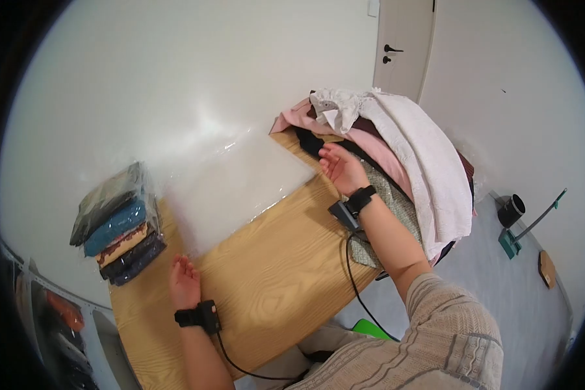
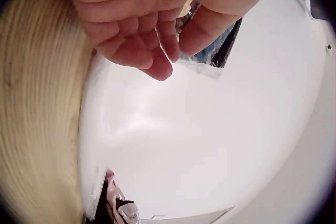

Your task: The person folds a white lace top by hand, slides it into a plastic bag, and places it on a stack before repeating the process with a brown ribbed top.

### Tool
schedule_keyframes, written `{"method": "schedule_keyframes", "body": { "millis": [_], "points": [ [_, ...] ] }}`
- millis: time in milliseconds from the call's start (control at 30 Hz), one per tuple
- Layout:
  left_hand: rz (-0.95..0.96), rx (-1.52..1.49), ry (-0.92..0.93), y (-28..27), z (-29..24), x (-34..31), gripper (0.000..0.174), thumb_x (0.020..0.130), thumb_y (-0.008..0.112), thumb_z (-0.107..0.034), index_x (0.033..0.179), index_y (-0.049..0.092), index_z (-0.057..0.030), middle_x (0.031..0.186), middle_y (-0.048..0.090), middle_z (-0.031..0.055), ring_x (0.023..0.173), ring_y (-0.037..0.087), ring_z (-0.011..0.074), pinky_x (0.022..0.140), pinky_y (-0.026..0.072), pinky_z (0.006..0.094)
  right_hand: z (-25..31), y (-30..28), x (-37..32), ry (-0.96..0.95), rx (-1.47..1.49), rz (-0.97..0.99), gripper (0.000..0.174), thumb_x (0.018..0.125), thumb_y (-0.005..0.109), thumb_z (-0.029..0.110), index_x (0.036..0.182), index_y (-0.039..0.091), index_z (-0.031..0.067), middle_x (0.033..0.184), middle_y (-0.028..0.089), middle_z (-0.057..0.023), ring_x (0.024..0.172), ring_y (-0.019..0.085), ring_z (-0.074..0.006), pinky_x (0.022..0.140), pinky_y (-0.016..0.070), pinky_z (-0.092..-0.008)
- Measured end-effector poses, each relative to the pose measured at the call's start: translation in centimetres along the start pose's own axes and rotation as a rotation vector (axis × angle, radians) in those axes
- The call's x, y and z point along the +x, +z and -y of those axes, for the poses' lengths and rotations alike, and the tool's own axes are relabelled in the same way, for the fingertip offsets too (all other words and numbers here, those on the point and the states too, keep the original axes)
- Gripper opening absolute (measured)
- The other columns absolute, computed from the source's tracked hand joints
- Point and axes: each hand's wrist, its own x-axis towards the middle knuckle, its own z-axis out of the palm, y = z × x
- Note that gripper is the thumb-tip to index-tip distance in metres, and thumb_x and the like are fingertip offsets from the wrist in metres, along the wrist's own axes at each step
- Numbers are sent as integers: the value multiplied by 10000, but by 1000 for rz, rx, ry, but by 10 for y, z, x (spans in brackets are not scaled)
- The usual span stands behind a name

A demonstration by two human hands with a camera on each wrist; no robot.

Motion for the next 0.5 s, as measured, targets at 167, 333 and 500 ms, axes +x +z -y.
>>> {"method": "schedule_keyframes", "body": {
  "millis": [167,333,500],
  "points": [
    [-12,-26,-16,2,-2,-1,220,913,504,-149,1124,536,-93,1008,595,4,844,565,118,705,484,254,75,11,16,-311,89,-187,464,854,454,39,1294,328,111,1029,540,-160,840,577,-234,679,496,-293],
    [-28,-37,12,-4,-3,-3,215,913,511,-155,1120,534,-103,1009,595,5,832,571,110,701,493,250,111,5,30,-96,218,-339,265,853,415,-5,1115,402,-41,1007,515,-185,841,573,-248,671,516,-276],
    [-54,-86,24,-11,4,3,202,895,527,-129,1094,539,-96,1007,586,27,904,535,129,770,448,258,168,42,27,-542,-79,-192,176,883,488,88,1004,540,-28,906,614,-123,841,595,-202,751,487,-275]
  ]
}}
